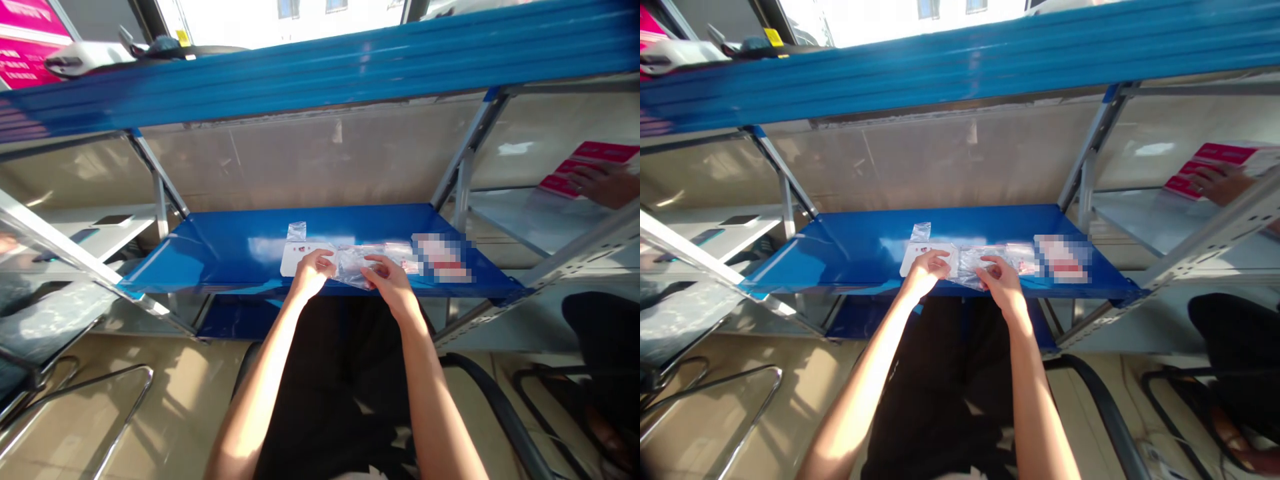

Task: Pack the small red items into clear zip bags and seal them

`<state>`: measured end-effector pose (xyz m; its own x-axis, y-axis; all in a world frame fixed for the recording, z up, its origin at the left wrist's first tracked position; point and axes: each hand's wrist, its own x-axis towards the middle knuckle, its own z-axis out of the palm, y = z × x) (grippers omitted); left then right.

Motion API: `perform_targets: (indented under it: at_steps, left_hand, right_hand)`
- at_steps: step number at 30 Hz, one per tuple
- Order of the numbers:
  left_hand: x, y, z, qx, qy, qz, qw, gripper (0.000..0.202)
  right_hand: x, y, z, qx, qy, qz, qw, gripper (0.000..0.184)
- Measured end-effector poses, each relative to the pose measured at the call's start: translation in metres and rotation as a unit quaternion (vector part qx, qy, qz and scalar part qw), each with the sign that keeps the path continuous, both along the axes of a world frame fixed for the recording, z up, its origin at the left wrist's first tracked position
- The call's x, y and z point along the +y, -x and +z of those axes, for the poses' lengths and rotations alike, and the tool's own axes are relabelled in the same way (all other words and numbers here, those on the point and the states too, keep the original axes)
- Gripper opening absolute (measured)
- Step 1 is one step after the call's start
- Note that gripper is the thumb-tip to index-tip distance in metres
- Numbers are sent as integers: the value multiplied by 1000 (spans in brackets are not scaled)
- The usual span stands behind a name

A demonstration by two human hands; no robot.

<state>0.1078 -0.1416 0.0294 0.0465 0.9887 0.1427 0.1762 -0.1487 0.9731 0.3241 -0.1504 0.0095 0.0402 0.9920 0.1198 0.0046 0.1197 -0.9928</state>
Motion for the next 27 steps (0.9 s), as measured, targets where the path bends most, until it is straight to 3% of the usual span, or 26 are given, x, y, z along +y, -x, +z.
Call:
perform_targets:
  at_steps: [3,6,14,20,23,27]
  left_hand:
    - [-12,6,12,-28,62,-51,996,19]
    - [-20,7,21,-30,77,-64,995,21]
    - [-10,8,15,-88,74,-39,993,27]
    - [-10,1,21,-133,26,-49,990,32]
    - [-10,-7,27,-134,17,-56,989,30]
    - [-8,-16,32,-130,-7,-71,989,31]
  right_hand:
    - [2,4,-1,13,-14,-51,999,48]
    - [1,11,2,-2,-25,-45,999,50]
    - [16,23,6,-105,-56,-22,993,50]
    - [9,31,30,-230,-152,-64,959,36]
    - [-3,37,45,-237,-183,-101,949,35]
    - [-13,41,59,-202,-175,-97,959,33]
